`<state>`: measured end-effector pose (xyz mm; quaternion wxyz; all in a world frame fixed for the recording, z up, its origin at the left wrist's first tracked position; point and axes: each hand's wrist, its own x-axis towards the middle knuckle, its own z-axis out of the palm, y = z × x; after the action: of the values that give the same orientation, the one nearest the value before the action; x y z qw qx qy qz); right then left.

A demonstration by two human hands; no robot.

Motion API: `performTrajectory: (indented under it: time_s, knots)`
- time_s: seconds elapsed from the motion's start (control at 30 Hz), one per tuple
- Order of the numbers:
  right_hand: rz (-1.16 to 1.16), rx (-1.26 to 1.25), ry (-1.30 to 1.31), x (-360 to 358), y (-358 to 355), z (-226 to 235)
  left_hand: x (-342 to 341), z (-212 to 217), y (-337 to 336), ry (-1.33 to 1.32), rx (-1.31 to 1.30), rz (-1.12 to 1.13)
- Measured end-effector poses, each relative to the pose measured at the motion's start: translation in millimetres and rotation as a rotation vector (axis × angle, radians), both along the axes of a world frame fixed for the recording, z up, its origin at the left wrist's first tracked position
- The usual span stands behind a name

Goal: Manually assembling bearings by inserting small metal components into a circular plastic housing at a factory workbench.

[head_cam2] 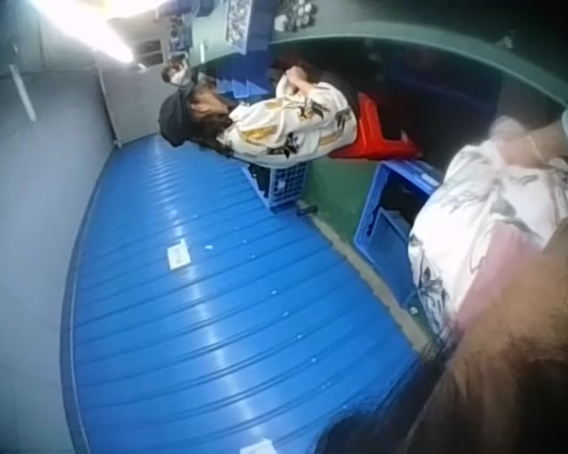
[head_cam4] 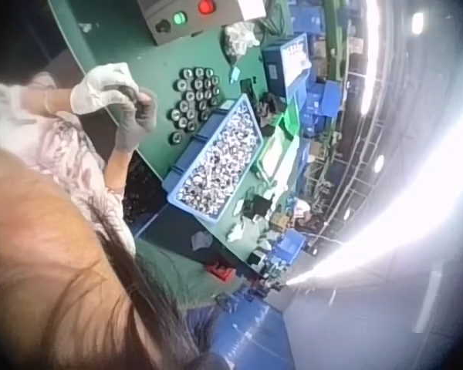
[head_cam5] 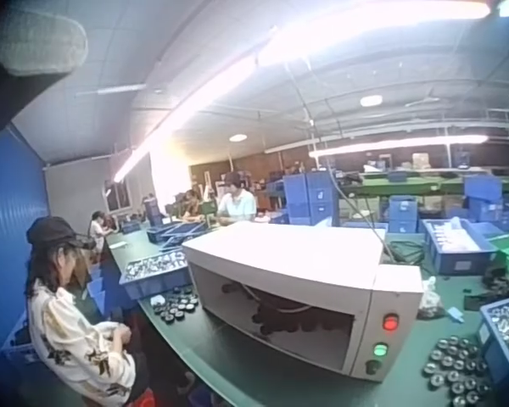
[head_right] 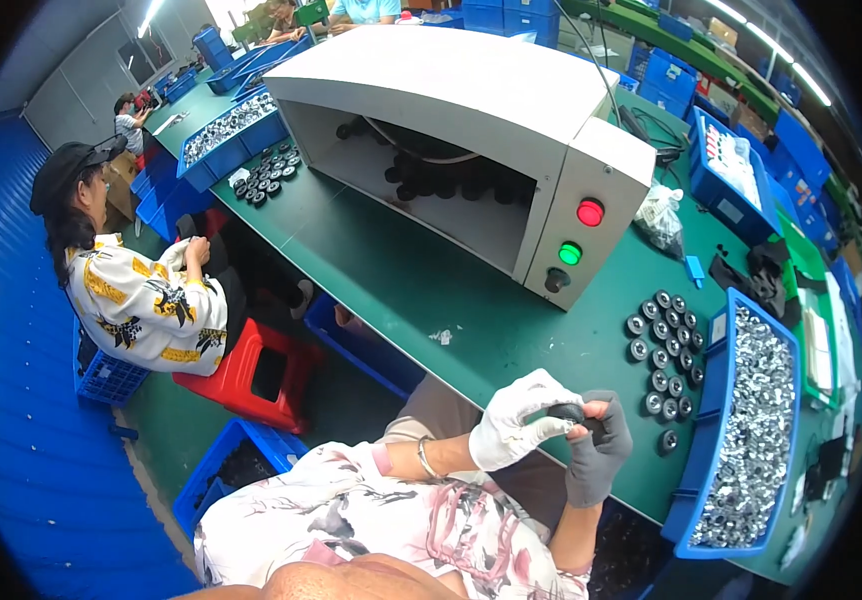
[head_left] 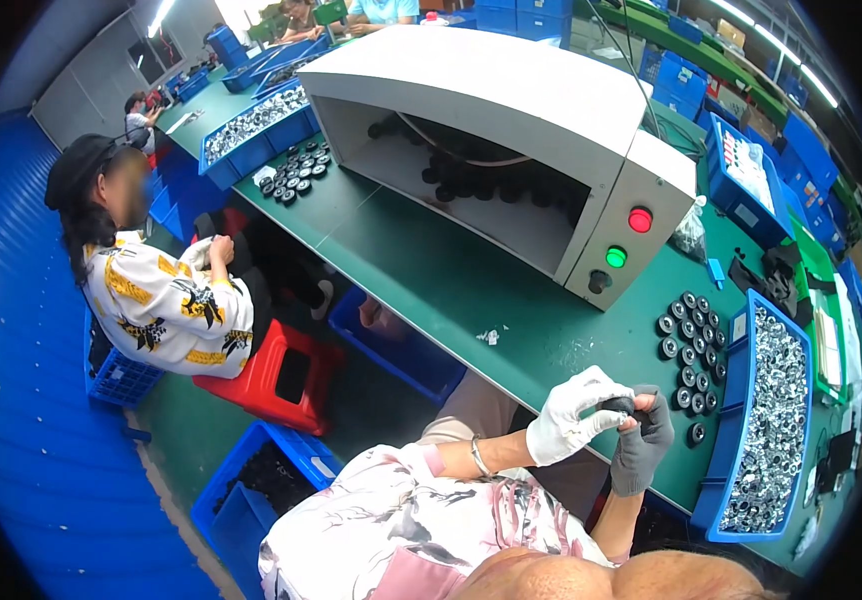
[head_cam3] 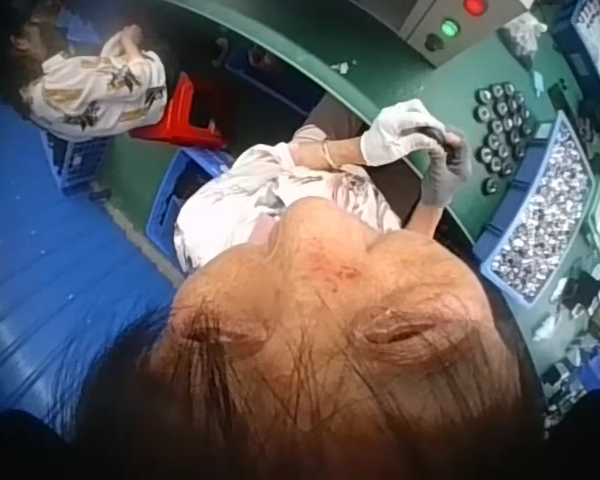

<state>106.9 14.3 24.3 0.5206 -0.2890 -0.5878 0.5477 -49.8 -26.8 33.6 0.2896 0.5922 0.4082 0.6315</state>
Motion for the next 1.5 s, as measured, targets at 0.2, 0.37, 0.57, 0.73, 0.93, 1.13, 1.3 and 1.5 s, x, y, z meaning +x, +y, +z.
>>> performTrajectory:
  time_s: [0.2, 0.37, 0.57, 0.73, 0.93, 1.13, 1.3, 1.5]
  knots:
    - [-0.015, -0.017, 0.128, -16, -10, -7, 3, 5, -1, 0.052, 0.162, 0.144]
    - [-0.038, -0.064, 0.085, -24, -7, 3, 8, 1, -1, -0.082, -0.012, 0.185]
    - [-0.120, 0.007, -0.038, -22, -5, -5, 9, -6, 5, -0.077, -0.026, 0.218]
    - [-0.243, -0.052, -0.135, -28, -5, -1, 6, -20, 19, 0.013, -0.027, 0.237]
    - [-0.137, -0.181, -0.053, -39, 7, 11, 1, -3, 8, -0.375, -0.474, 0.055]
    - [-0.038, -0.235, -0.024, -18, 11, 13, 0, -18, 11, -0.415, -0.424, -0.058]
    - [-0.051, -0.099, -0.179, -14, 15, 11, 8, -8, 5, -0.470, -0.385, -0.066]
    - [-0.140, 0.072, -0.139, -25, 4, 5, 5, -17, 5, -0.497, -0.350, -0.036]
